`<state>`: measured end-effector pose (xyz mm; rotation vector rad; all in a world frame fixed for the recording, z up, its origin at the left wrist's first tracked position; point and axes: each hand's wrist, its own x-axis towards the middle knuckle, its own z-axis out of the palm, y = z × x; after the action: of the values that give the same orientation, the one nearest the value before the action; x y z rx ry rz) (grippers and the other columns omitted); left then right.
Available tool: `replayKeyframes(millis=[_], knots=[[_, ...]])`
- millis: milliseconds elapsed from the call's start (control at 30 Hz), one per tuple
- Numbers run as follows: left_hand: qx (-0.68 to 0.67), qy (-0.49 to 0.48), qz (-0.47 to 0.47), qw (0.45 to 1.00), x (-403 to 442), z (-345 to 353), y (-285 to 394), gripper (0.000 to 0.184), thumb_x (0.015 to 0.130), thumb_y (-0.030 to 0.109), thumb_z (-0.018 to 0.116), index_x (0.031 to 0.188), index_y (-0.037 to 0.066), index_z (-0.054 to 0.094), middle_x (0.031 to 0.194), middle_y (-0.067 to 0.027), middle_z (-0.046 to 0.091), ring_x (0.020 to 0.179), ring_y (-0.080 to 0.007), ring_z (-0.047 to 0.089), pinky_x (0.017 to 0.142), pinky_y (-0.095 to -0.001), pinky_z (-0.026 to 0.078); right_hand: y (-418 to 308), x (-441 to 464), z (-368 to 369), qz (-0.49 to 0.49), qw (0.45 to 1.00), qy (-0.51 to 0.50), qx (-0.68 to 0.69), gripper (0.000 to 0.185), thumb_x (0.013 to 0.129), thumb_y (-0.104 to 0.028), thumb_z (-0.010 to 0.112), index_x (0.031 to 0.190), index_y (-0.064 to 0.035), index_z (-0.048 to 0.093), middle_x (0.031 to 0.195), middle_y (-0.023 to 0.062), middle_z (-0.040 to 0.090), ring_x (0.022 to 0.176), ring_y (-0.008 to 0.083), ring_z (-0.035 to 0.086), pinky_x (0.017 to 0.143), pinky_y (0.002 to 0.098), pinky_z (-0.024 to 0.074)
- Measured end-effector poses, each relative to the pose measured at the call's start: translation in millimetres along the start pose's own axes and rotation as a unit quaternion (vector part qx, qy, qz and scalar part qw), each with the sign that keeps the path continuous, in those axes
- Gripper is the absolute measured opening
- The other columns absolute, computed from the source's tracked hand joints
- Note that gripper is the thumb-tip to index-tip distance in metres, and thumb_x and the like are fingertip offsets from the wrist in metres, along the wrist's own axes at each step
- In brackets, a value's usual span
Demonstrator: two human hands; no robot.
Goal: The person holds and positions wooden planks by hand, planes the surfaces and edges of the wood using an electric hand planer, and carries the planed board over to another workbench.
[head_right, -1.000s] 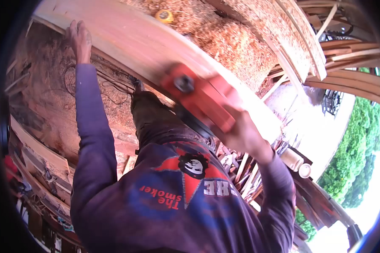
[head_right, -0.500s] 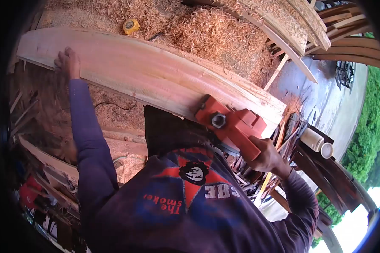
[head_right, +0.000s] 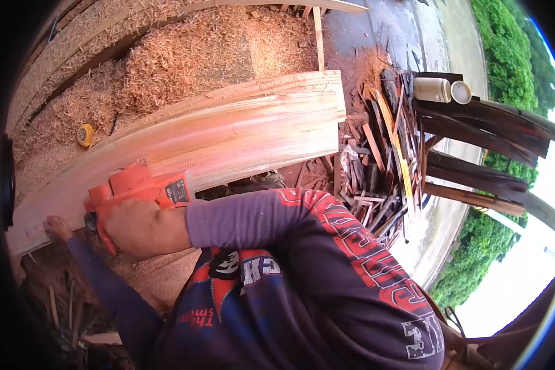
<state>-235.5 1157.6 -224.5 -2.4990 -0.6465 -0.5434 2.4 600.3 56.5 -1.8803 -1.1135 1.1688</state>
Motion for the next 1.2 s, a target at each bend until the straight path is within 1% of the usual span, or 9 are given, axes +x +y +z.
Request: replayKeyframes(millis=[267,467,567,600,667,967,1100,1167,1200], knots=[[-0.077,-0.093,-0.291,0.949,27,-40,29,0.057,0.098,0.053,0.044,0.127,0.007,0.062,0.128,-0.0261,0.062,0.119,-0.0452,0.056,0.104,-0.0553,0.042,97,-227,-98,0.079,0.996,0.036,-0.026,0.045,0.080,-0.020,0.071,0.122,-0.0059,0.060,0.084,0.0227,0.070,0.079,0.0441,0.070,0.069,0.0526,0.0552],[-0.025,-0.050,-0.165,0.985,1,1,1,0.037,0.094,0.031,0.058,0.120,0.007,0.065,0.129,-0.0249,0.062,0.117,-0.0422,0.060,0.100,-0.0529,0.050,124,-323,-146,0.176,0.981,0.065,-0.042,0.058,0.071,-0.038,0.090,0.105,0.0022,0.066,0.075,0.0180,0.069,0.068,0.0366,0.071,0.063,0.0427,0.0557],[0.141,-0.166,-0.053,0.975,23,-55,38,0.053,0.101,0.044,0.046,0.131,0.003,0.061,0.133,-0.0261,0.059,0.122,-0.0453,0.055,0.106,-0.0585,0.041,135,-325,-150,0.168,0.985,0.029,-0.016,0.060,0.077,-0.047,0.083,0.104,0.0041,0.065,0.074,0.0185,0.069,0.068,0.0378,0.072,0.062,0.0432,0.0565],[0.148,-0.166,-0.054,0.973,30,-67,53,0.053,0.101,0.044,0.046,0.131,0.003,0.061,0.133,-0.0261,0.059,0.122,-0.0453,0.055,0.106,-0.0585,0.041,136,-317,-148,0.161,0.986,0.026,-0.013,0.060,0.077,-0.047,0.083,0.104,0.0041,0.065,0.074,0.0185,0.069,0.068,0.0378,0.072,0.062,0.0432,0.0565],[-0.096,-0.118,-0.352,0.924,46,-87,79,0.063,0.103,0.048,0.038,0.141,0.001,0.054,0.139,-0.0271,0.055,0.131,-0.0453,0.048,0.112,-0.0573,0.033,133,-299,-138,0.166,0.986,0.013,0.011,0.057,0.081,-0.046,0.078,0.105,0.0036,0.066,0.077,0.0195,0.069,0.069,0.0392,0.071,0.065,0.0445,0.0570],[-0.138,-0.157,-0.388,0.898,66,-134,116,0.064,0.103,0.046,0.038,0.144,-0.002,0.050,0.148,-0.0278,0.046,0.138,-0.0436,0.040,0.116,-0.0531,0.029,44,-111,-77,0.097,0.994,-0.040,0.019,0.046,0.088,-0.042,0.068,0.101,0.0013,0.065,0.082,0.0262,0.069,0.074,0.0414,0.070,0.066,0.0498,0.0578],[-0.174,-0.083,-0.392,0.900,42,-100,96,0.060,0.104,0.043,0.039,0.141,-0.003,0.052,0.145,-0.0279,0.050,0.136,-0.0438,0.043,0.116,-0.0546,0.029,-4,-25,-44,0.101,0.993,-0.064,-0.025,0.054,0.091,-0.049,0.061,0.097,0.0044,0.066,0.082,0.0258,0.070,0.076,0.0390,0.073,0.069,0.0506,0.0597],[-0.033,-0.056,-0.100,0.993,19,-65,53,0.051,0.104,0.035,0.042,0.133,-0.004,0.056,0.140,-0.0279,0.054,0.131,-0.0445,0.047,0.113,-0.0558,0.034,-16,19,-17,0.013,0.999,-0.031,0.013,0.049,0.092,-0.049,0.060,0.092,-0.0002,0.070,0.079,0.0206,0.072,0.075,0.0388,0.073,0.070,0.0506,0.0597],[-0.043,-0.053,-0.095,0.993,20,-62,50,0.051,0.104,0.035,0.042,0.133,-0.004,0.056,0.140,-0.0279,0.054,0.131,-0.0445,0.047,0.113,-0.0558,0.034,-28,38,-5,0.009,1.000,0.001,0.026,0.049,0.091,-0.048,0.061,0.087,-0.0008,0.071,0.080,0.0205,0.072,0.076,0.0383,0.073,0.072,0.0500,0.0600]])
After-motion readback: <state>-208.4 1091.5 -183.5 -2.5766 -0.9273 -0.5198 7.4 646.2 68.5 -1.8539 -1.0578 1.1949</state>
